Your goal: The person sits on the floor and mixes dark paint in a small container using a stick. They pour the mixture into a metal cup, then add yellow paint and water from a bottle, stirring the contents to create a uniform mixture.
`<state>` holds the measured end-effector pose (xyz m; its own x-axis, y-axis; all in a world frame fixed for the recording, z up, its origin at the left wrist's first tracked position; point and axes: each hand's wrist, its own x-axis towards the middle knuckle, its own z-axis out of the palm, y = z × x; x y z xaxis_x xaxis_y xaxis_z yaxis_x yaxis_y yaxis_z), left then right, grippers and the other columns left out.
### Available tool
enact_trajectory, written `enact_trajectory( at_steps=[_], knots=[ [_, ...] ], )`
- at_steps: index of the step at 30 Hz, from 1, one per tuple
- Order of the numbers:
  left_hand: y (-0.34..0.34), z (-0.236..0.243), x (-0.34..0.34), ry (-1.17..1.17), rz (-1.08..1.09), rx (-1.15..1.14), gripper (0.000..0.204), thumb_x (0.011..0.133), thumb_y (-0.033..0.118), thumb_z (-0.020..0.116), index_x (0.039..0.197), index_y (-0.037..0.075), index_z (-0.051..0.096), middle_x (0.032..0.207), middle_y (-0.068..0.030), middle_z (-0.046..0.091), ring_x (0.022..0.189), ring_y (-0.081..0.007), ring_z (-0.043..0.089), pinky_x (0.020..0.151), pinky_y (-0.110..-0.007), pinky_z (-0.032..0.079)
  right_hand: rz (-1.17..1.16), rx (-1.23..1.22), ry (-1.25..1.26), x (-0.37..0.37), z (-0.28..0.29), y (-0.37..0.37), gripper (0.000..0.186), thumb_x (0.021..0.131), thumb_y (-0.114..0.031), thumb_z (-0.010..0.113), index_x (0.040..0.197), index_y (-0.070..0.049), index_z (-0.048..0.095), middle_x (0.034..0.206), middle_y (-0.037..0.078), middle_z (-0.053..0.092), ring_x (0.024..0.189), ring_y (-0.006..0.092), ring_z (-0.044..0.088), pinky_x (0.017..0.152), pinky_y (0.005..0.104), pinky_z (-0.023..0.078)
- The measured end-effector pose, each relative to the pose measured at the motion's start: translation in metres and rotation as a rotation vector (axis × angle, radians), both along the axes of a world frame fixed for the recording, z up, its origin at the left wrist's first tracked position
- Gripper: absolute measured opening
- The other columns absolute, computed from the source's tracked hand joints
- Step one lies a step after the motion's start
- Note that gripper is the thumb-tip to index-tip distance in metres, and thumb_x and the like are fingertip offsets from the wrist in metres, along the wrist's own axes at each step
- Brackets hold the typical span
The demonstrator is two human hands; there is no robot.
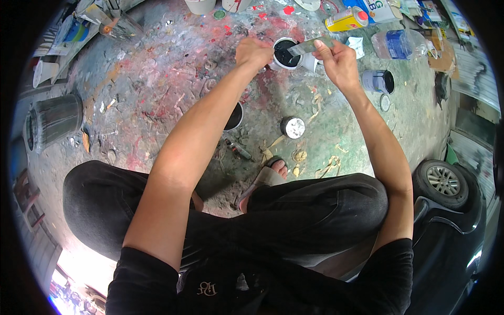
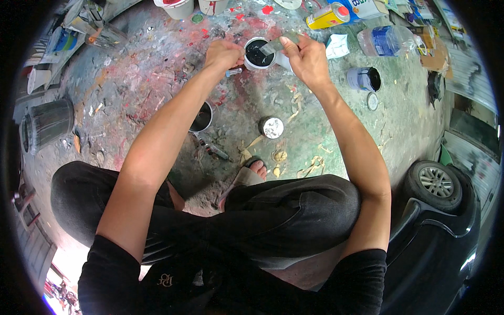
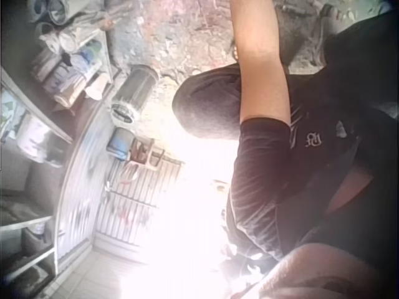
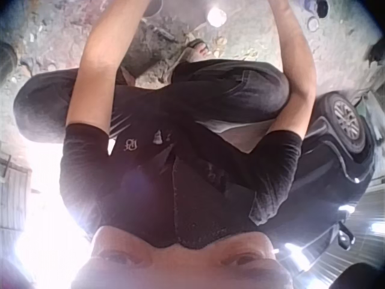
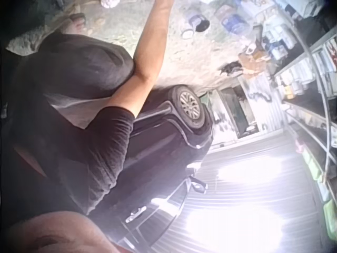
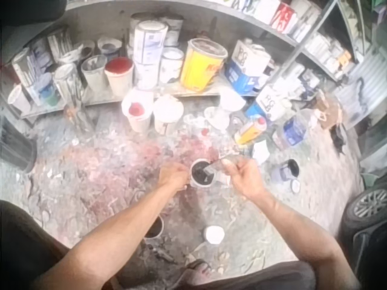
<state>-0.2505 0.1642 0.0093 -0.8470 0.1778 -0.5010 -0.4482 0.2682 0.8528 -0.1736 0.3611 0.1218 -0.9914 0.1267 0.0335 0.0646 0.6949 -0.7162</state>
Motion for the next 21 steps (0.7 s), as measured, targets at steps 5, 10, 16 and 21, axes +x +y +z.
enact_trajectory(
  at_steps=[5,10,16,21],
  knots=[
    [0.000,0.007,0.001,0.025,-0.019,-0.005,0.011,0.081,0.003,0.073,0.089,-0.005,0.073,0.081,-0.0124,0.073,0.067,-0.0167,0.071,0.062,-0.028,0.060,0.040,0.167,-0.203,0.004,0.010,-0.007,0.034,0.100,-0.030,0.064,0.106,0.003,0.070,0.082,0.010,0.074,0.076,0.0141,0.071,0.071,0.0283,0.056],
    [0.002,0.002,0.000,0.024,-0.003,0.001,0.011,0.081,0.002,0.073,0.089,-0.005,0.073,0.081,-0.0129,0.073,0.067,-0.0176,0.071,0.061,-0.029,0.060,0.036,-0.006,0.104,0.001,-0.003,-0.007,0.036,0.097,-0.032,0.067,0.085,0.001,0.070,0.061,0.011,0.064,0.050,0.0169,0.049,0.051,0.0355,0.044],
    [0.001,0.004,0.001,0.011,-0.002,-0.003,0.013,0.082,0.003,0.073,0.091,-0.005,0.073,0.082,-0.0132,0.074,0.068,-0.0178,0.071,0.061,-0.029,0.060,0.050,0.151,0.012,0.003,0.007,-0.008,0.034,0.097,-0.032,0.067,0.088,0.001,0.071,0.062,0.011,0.066,0.051,0.0173,0.053,0.052,0.0348,0.046],
    [-0.001,-0.002,-0.002,0.010,-0.005,-0.024,0.013,0.082,0.003,0.073,0.092,-0.005,0.072,0.083,-0.0131,0.074,0.068,-0.0173,0.072,0.061,-0.028,0.060,0.022,0.066,-0.081,-0.004,0.026,-0.014,0.041,0.100,-0.036,0.064,0.100,0.005,0.069,0.082,0.013,0.075,0.078,0.0144,0.072,0.067,0.0281,0.054]
  ],
)
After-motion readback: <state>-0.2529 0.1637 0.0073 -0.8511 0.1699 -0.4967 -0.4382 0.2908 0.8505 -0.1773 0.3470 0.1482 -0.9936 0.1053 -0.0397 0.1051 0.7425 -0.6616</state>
